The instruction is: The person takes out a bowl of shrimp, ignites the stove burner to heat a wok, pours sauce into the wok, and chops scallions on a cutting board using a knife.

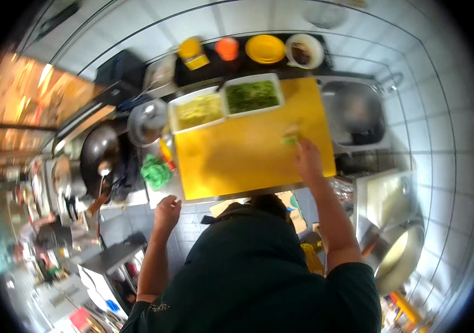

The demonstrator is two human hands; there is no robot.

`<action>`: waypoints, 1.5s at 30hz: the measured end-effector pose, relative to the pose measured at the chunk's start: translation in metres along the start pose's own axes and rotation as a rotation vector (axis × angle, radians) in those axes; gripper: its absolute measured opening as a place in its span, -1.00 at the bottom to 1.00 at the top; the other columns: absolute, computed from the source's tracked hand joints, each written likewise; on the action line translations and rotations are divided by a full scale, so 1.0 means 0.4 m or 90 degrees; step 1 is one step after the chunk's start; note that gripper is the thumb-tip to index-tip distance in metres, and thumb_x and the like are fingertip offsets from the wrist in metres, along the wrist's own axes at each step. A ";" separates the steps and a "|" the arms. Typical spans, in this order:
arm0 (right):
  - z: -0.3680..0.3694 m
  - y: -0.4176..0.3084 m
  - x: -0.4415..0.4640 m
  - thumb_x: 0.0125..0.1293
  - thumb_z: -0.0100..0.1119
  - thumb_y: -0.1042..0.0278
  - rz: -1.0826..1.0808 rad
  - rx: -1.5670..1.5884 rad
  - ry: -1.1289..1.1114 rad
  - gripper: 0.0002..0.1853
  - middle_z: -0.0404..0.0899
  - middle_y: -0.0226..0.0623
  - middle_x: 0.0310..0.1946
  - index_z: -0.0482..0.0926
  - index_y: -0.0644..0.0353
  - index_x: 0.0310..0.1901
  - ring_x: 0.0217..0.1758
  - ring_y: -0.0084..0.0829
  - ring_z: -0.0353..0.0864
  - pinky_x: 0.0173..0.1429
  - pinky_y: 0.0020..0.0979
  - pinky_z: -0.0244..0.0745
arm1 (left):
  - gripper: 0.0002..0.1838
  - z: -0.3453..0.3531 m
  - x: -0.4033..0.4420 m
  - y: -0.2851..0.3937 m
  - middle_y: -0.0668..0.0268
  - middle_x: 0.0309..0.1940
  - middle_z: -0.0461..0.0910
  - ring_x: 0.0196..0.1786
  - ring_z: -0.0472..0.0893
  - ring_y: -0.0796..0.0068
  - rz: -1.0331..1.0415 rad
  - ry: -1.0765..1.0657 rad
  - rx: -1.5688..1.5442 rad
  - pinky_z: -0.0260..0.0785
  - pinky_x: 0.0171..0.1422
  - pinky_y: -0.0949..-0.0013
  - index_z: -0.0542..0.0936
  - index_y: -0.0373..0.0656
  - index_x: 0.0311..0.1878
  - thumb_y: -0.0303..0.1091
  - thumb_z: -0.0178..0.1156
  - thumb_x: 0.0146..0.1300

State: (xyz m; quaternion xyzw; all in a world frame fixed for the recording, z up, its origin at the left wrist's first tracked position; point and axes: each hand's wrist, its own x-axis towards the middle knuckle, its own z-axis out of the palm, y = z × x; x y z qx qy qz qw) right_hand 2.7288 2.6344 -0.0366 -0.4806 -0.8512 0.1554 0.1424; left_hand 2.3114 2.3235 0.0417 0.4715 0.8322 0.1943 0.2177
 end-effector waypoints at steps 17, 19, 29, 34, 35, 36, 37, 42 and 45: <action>0.003 -0.304 -0.310 0.21 0.33 0.30 0.137 0.136 0.018 -0.34 0.37 0.14 0.39 0.43 0.17 0.38 0.39 0.15 0.42 0.46 0.00 0.37 | -0.76 0.155 -0.023 0.056 0.02 -0.31 0.71 -0.22 0.71 -0.03 0.202 -0.248 0.013 0.54 -0.07 0.02 0.67 -0.28 -0.10 -0.30 0.31 0.29; -0.022 -0.335 -0.411 0.24 0.32 0.25 0.186 0.216 -0.022 -0.38 0.42 0.13 0.33 0.46 0.18 0.35 0.35 0.14 0.46 0.42 -0.01 0.41 | -0.72 0.179 -0.021 0.103 0.02 -0.29 0.71 -0.20 0.70 -0.03 0.235 -0.345 0.043 0.53 -0.06 0.00 0.67 -0.26 -0.06 -0.26 0.31 0.30; 0.056 -0.311 -0.921 0.42 0.19 -0.18 0.530 0.274 -0.316 -0.33 0.48 0.14 0.23 0.48 0.20 0.33 0.30 0.16 0.51 0.38 -0.03 0.45 | -0.70 0.295 -0.036 0.234 -0.04 -0.17 0.70 -0.04 0.68 -0.11 0.449 -0.521 0.187 0.51 0.07 -0.03 0.66 -0.26 -0.03 -0.21 0.23 0.37; 0.082 -0.364 -1.135 0.41 0.19 -0.22 0.598 0.329 -0.322 -0.28 0.49 0.15 0.22 0.46 0.21 0.37 0.29 0.17 0.52 0.37 -0.03 0.46 | -0.68 0.385 -0.119 0.202 -0.08 -0.11 0.69 0.01 0.66 -0.15 0.495 -0.552 0.249 0.51 0.13 -0.04 0.65 -0.29 -0.01 -0.21 0.23 0.38; 0.096 -0.372 -1.185 0.40 0.19 -0.23 0.594 0.337 -0.328 -0.27 0.49 0.15 0.21 0.45 0.21 0.37 0.29 0.18 0.52 0.37 -0.03 0.47 | -0.69 0.405 -0.148 0.188 -0.10 -0.11 0.68 0.02 0.65 -0.17 0.484 -0.553 0.263 0.51 0.13 -0.05 0.64 -0.28 -0.02 -0.21 0.22 0.38; 0.111 -0.376 -1.233 0.39 0.20 -0.23 0.589 0.342 -0.335 -0.26 0.49 0.15 0.21 0.45 0.21 0.37 0.29 0.18 0.53 0.36 -0.02 0.47 | -0.69 0.425 -0.176 0.184 -0.09 -0.11 0.67 0.02 0.65 -0.17 0.489 -0.566 0.284 0.50 0.13 -0.06 0.64 -0.28 -0.03 -0.20 0.22 0.38; 0.131 -0.381 -1.276 0.39 0.19 -0.27 0.606 0.370 -0.380 -0.22 0.45 0.16 0.29 0.41 0.21 0.41 0.37 0.15 0.46 0.44 -0.05 0.40 | -0.70 0.446 -0.203 0.177 -0.09 -0.11 0.67 0.01 0.64 -0.17 0.490 -0.578 0.306 0.50 0.14 -0.06 0.63 -0.27 -0.04 -0.20 0.22 0.38; 0.236 -0.492 -1.460 0.36 0.18 -0.38 0.650 0.429 -0.500 -0.04 0.25 0.24 0.46 0.19 0.14 0.57 0.44 0.24 0.40 0.47 0.01 0.40 | -0.69 0.583 -0.279 0.038 -0.07 -0.15 0.64 0.00 0.62 -0.15 0.541 -0.558 0.326 0.48 0.13 -0.09 0.60 -0.27 -0.12 -0.16 0.21 0.35; 0.297 -0.544 -1.553 0.34 0.15 -0.46 0.668 0.446 -0.588 0.07 0.10 0.29 0.55 0.03 0.11 0.64 0.51 0.26 0.32 0.52 0.02 0.35 | -0.70 0.709 -0.273 -0.013 -0.06 -0.16 0.64 0.00 0.64 -0.12 0.532 -0.586 0.393 0.49 0.16 -0.08 0.61 -0.25 -0.13 -0.16 0.20 0.34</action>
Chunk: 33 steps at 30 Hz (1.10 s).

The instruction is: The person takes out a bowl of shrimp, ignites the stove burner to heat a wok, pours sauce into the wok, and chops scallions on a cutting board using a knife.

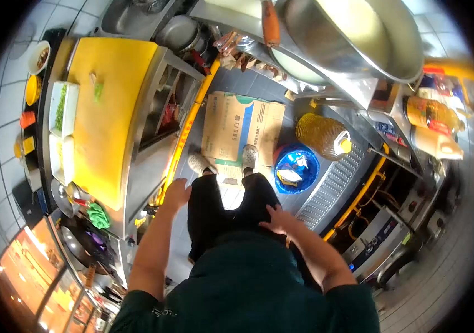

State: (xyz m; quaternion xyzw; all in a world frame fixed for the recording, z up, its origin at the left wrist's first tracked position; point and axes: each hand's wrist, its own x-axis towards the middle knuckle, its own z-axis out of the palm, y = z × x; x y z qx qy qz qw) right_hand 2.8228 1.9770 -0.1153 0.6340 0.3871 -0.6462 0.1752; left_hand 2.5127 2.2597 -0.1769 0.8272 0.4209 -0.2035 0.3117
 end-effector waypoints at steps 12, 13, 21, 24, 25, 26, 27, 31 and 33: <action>0.284 0.001 0.258 0.19 0.36 -0.40 0.127 0.137 0.084 0.30 -0.09 0.45 0.57 -0.23 0.20 0.65 0.54 0.37 0.21 0.55 0.07 0.27 | -0.70 0.383 0.658 -0.295 -0.17 -0.07 0.69 0.04 0.70 -0.13 -0.133 -0.023 0.046 0.56 0.17 -0.05 0.65 -0.30 0.01 -0.30 0.13 0.39; 0.315 -0.006 0.296 0.18 0.38 -0.39 0.136 0.133 0.117 0.30 -0.09 0.45 0.57 -0.22 0.20 0.65 0.56 0.36 0.18 0.56 0.08 0.25 | -0.70 0.423 0.716 -0.335 -0.16 -0.12 0.70 0.01 0.70 -0.19 -0.126 0.033 0.068 0.57 0.13 -0.03 0.63 -0.31 0.03 -0.29 0.17 0.39; 0.418 -0.028 0.426 0.05 0.54 -0.22 0.214 0.272 0.209 0.31 0.03 0.27 0.56 -0.10 0.27 0.62 0.55 0.22 0.20 0.52 0.05 0.29 | -0.42 0.464 1.071 -0.573 -0.16 0.14 0.56 0.15 0.63 -0.21 -0.119 0.361 0.040 0.54 0.18 -0.07 0.36 -0.24 0.44 -0.47 0.18 0.34; 0.432 -0.031 0.445 0.02 0.56 -0.22 0.257 0.275 0.201 0.33 0.04 0.21 0.56 -0.09 0.28 0.61 0.57 0.20 0.18 0.55 0.05 0.24 | -0.32 0.486 1.141 -0.643 -0.11 0.13 0.57 0.14 0.64 -0.21 -0.079 0.434 0.268 0.54 0.18 -0.06 0.28 -0.15 0.51 -0.47 0.19 0.32; 0.438 -0.030 0.449 0.02 0.56 -0.22 0.260 0.270 0.209 0.33 0.04 0.21 0.56 -0.09 0.28 0.61 0.57 0.19 0.17 0.56 0.05 0.23 | -0.31 0.478 1.159 -0.643 -0.12 0.14 0.57 0.16 0.63 -0.19 -0.087 0.406 0.236 0.52 0.21 -0.06 0.27 -0.16 0.52 -0.47 0.19 0.32; 0.440 -0.030 0.449 0.01 0.57 -0.22 0.273 0.280 0.199 0.33 0.05 0.23 0.56 -0.09 0.29 0.61 0.57 0.21 0.17 0.56 0.05 0.23 | -0.31 0.470 1.172 -0.640 -0.13 0.15 0.57 0.19 0.61 -0.16 -0.097 0.376 0.202 0.51 0.23 -0.05 0.26 -0.16 0.52 -0.47 0.20 0.32; 0.443 -0.031 0.455 0.01 0.57 -0.22 0.266 0.284 0.209 0.34 0.05 0.23 0.56 -0.09 0.29 0.61 0.57 0.22 0.16 0.57 0.05 0.22 | -0.30 0.457 1.178 -0.628 -0.13 0.16 0.56 0.22 0.60 -0.14 -0.108 0.347 0.167 0.49 0.26 -0.05 0.25 -0.17 0.52 -0.46 0.20 0.32; 0.442 -0.043 0.443 -0.01 0.62 -0.10 0.224 0.271 0.266 0.31 0.10 0.26 0.53 -0.06 0.31 0.60 0.56 0.23 0.19 0.56 0.00 0.25 | -0.32 0.358 1.139 -0.492 -0.10 0.18 0.58 0.27 0.58 -0.10 -0.220 0.269 -0.036 0.46 0.33 0.02 0.30 -0.22 0.49 -0.39 0.24 0.31; 0.435 -0.051 0.441 0.00 0.64 -0.06 0.216 0.274 0.278 0.29 0.11 0.26 0.52 -0.03 0.32 0.59 0.55 0.22 0.20 0.56 -0.02 0.26 | -0.35 0.319 1.106 -0.451 -0.08 0.16 0.61 0.26 0.60 -0.09 -0.207 0.308 -0.186 0.47 0.32 0.06 0.34 -0.23 0.46 -0.36 0.26 0.31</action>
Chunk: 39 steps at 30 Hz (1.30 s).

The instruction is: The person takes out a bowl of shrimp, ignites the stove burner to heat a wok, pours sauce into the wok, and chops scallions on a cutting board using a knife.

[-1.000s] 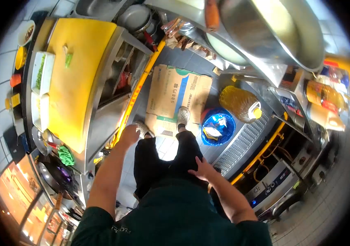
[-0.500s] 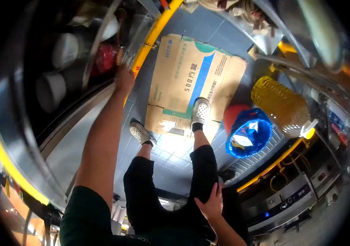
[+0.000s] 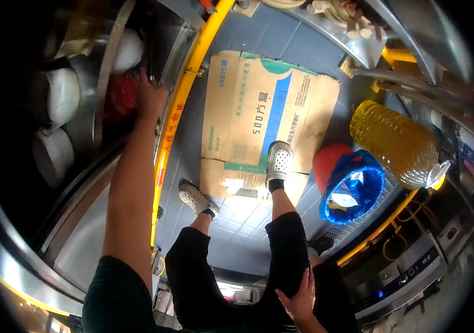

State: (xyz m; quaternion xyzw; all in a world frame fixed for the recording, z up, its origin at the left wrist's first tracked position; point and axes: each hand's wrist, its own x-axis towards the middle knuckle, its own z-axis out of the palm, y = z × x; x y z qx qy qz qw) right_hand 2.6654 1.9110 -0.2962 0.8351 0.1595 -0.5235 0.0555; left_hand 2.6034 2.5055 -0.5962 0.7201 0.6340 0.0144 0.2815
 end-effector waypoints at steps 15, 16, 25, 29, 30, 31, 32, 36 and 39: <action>0.022 -0.158 -0.381 0.41 0.20 -0.19 -0.100 -0.040 0.046 -0.08 0.03 0.20 0.59 0.08 0.19 0.60 0.58 0.24 0.17 0.55 0.00 0.30 | -0.46 -0.562 -1.081 0.178 -0.01 -0.32 0.68 -0.20 0.70 -0.10 -0.065 -0.352 -0.397 0.54 -0.10 0.04 0.50 -0.16 0.32 -0.34 0.21 0.24; 0.035 -0.179 -0.436 0.42 0.19 -0.20 -0.109 -0.029 0.046 -0.08 0.03 0.21 0.59 0.09 0.19 0.59 0.58 0.24 0.17 0.55 0.00 0.30 | -0.47 -0.651 -1.124 0.192 0.01 -0.39 0.66 -0.26 0.68 -0.09 0.011 -0.358 -0.385 0.53 -0.14 0.03 0.51 -0.16 0.30 -0.34 0.21 0.22; 0.067 -0.233 -0.574 0.39 0.30 -0.03 -0.153 0.031 0.293 -0.22 0.21 0.19 0.51 0.28 0.23 0.50 0.52 0.16 0.31 0.54 -0.07 0.34 | -0.43 -1.146 -1.215 0.239 0.07 -0.49 0.57 -0.43 0.65 0.11 0.380 -0.250 -0.467 0.47 -0.31 0.13 0.48 -0.24 0.33 -0.45 0.26 0.21; -0.084 -0.320 -0.513 0.28 0.40 0.26 -0.406 -0.010 0.477 -0.39 0.44 0.20 0.32 0.46 0.32 0.31 0.34 0.17 0.48 0.40 -0.06 0.47 | -0.50 -1.289 -1.167 0.253 -0.01 -0.38 0.63 -0.35 0.67 0.11 0.384 -0.044 -0.474 0.53 -0.22 0.15 0.49 -0.46 0.24 -0.47 0.25 0.22; -0.162 -0.389 -0.515 0.24 0.41 0.37 -0.479 -0.028 0.524 -0.47 0.52 0.18 0.24 0.53 0.35 0.22 0.28 0.16 0.53 0.36 -0.06 0.50 | -0.52 -1.316 -1.145 0.249 -0.04 -0.34 0.64 -0.31 0.68 0.05 0.420 0.065 -0.429 0.54 -0.19 0.12 0.49 -0.47 0.22 -0.48 0.24 0.23; -0.232 -0.455 -0.498 0.23 0.39 0.41 -0.540 -0.016 0.558 -0.52 0.55 0.14 0.21 0.57 0.31 0.19 0.27 0.14 0.55 0.34 -0.07 0.52 | -0.56 -1.329 -1.105 0.242 -0.10 -0.25 0.65 -0.25 0.68 -0.05 0.480 0.189 -0.382 0.55 -0.11 0.07 0.49 -0.41 0.19 -0.47 0.23 0.24; -0.302 -0.522 -0.478 0.23 0.38 0.45 -0.601 -0.004 0.591 -0.57 0.59 0.10 0.18 0.62 0.27 0.15 0.26 0.11 0.56 0.33 -0.07 0.53 | -0.60 -1.337 -1.085 0.222 -0.14 -0.22 0.66 -0.21 0.69 -0.08 0.409 0.153 -0.375 0.54 -0.08 0.06 0.49 -0.39 0.15 -0.42 0.24 0.29; -0.574 -0.875 -0.468 0.20 0.38 0.54 -0.780 0.054 0.582 -0.62 0.67 -0.04 0.07 0.67 0.20 0.08 0.13 0.01 0.64 0.24 -0.13 0.58 | -0.61 -1.399 -0.982 0.183 -0.17 -0.14 0.64 -0.08 0.66 -0.25 0.146 0.104 -0.309 0.53 0.00 -0.07 0.50 -0.35 0.15 -0.31 0.24 0.37; -0.733 -1.179 -0.357 0.25 0.36 0.46 -0.873 0.071 0.477 -0.69 0.66 -0.04 0.06 0.67 0.18 0.05 0.14 0.03 0.63 0.19 -0.12 0.59 | -0.70 -1.421 -0.927 0.192 -0.10 -0.24 0.66 -0.19 0.66 -0.24 0.046 0.164 -0.212 0.52 -0.11 -0.09 0.49 -0.29 0.04 -0.28 0.21 0.42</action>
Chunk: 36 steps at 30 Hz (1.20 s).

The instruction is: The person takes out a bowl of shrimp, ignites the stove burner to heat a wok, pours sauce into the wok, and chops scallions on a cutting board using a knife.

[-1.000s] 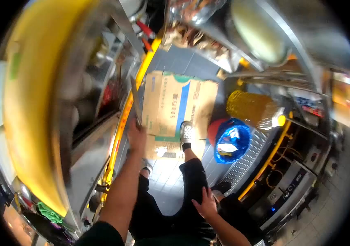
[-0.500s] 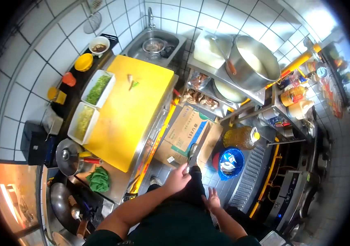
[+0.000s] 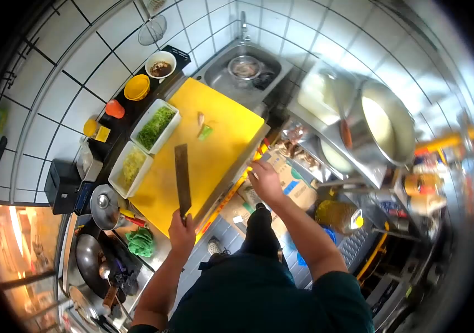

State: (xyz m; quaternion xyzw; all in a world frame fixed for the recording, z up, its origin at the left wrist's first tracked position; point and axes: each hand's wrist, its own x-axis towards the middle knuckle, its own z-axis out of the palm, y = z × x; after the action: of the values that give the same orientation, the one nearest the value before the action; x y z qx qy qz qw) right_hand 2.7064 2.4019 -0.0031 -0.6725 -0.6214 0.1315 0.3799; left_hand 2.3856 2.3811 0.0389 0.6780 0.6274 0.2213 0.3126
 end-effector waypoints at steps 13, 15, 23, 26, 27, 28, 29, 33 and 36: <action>0.460 0.127 0.741 0.32 0.32 0.34 -0.260 0.057 -0.444 -0.81 0.66 -0.06 -0.12 0.65 0.22 -0.10 -0.14 -0.02 0.68 -0.02 -0.11 0.59 | -0.59 0.163 -0.037 0.077 -0.20 -0.11 0.66 -0.08 0.68 -0.27 -0.234 0.129 0.129 0.57 -0.01 -0.05 0.47 -0.28 0.26 -0.47 0.19 0.36; 0.422 0.029 0.698 0.29 0.36 0.36 -0.255 0.167 -0.406 -0.83 0.64 -0.11 -0.22 0.66 0.22 -0.15 -0.17 -0.07 0.67 -0.07 -0.15 0.59 | -0.52 0.190 -0.044 0.091 -0.21 -0.08 0.66 -0.07 0.69 -0.27 -0.218 0.211 0.130 0.59 -0.02 -0.06 0.45 -0.31 0.32 -0.49 0.20 0.33; 0.473 -0.121 0.292 0.24 0.43 0.37 -0.315 0.170 -0.423 -0.83 0.61 -0.19 -0.21 0.63 0.15 -0.19 -0.21 -0.11 0.66 -0.13 -0.18 0.60 | -0.20 0.189 -0.035 0.091 -0.13 -0.16 0.66 -0.24 0.71 -0.15 -0.315 0.182 0.111 0.60 -0.20 -0.01 0.12 -0.26 0.61 -0.58 0.15 0.30; 0.472 -0.099 0.277 0.27 0.38 0.36 -0.411 0.111 -0.397 -0.83 0.61 -0.19 -0.06 0.66 0.14 -0.13 -0.12 -0.09 0.65 -0.05 -0.19 0.62 | -0.21 0.178 -0.033 0.087 0.05 -0.40 0.56 -0.45 0.64 0.00 -0.266 0.190 0.149 0.54 -0.37 0.05 0.18 -0.22 0.60 -0.60 0.13 0.27; 0.448 -0.115 0.294 0.25 0.38 0.38 -0.449 0.111 -0.382 -0.81 0.60 -0.19 -0.03 0.66 0.14 -0.11 -0.07 -0.10 0.64 -0.03 -0.21 0.62 | -0.21 0.171 -0.032 0.088 0.08 -0.42 0.55 -0.48 0.62 0.03 -0.268 0.176 0.163 0.53 -0.39 0.06 0.20 -0.21 0.60 -0.59 0.13 0.27; 0.432 -0.117 0.303 0.24 0.38 0.39 -0.487 0.110 -0.363 -0.79 0.59 -0.20 0.00 0.67 0.14 -0.09 -0.03 -0.12 0.63 -0.01 -0.22 0.62 | -0.22 0.161 -0.030 0.091 0.10 -0.44 0.53 -0.51 0.61 0.06 -0.266 0.160 0.178 0.51 -0.42 0.07 0.22 -0.20 0.60 -0.59 0.13 0.27; 0.434 -0.100 0.300 0.21 0.38 0.43 -0.507 0.126 -0.394 -0.79 0.59 -0.22 0.00 0.67 0.15 -0.11 -0.02 -0.11 0.62 0.02 -0.23 0.61 | -0.22 0.158 -0.030 0.088 0.13 -0.47 0.52 -0.54 0.59 0.08 -0.263 0.145 0.194 0.50 -0.44 0.08 0.23 -0.18 0.59 -0.58 0.14 0.26; 0.437 -0.067 0.298 0.14 0.37 0.50 -0.587 0.162 -0.495 -0.77 0.59 -0.24 -0.01 0.68 0.19 -0.13 0.01 -0.11 0.59 0.10 -0.22 0.58 | -0.30 0.134 -0.036 0.079 0.08 -0.45 0.61 -0.53 0.64 0.20 -0.255 0.122 0.210 0.55 -0.46 0.20 0.23 -0.24 0.58 -0.60 0.11 0.38; 0.444 -0.087 0.297 0.19 0.25 0.49 -0.629 0.163 -0.554 -0.76 0.59 -0.25 0.02 0.69 0.24 -0.08 0.11 -0.14 0.57 0.21 -0.22 0.56 | -0.15 0.127 -0.055 0.064 0.25 -0.51 0.47 -0.59 0.54 0.26 -0.233 0.142 0.247 0.44 -0.51 0.18 0.25 -0.01 0.62 -0.55 0.23 0.22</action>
State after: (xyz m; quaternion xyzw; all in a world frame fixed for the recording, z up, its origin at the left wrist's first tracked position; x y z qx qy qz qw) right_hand 2.5886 2.5726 -0.0649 -0.1445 -0.9323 0.2742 0.1866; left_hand 2.4365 2.3514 0.0231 0.5723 0.8002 0.1104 0.1411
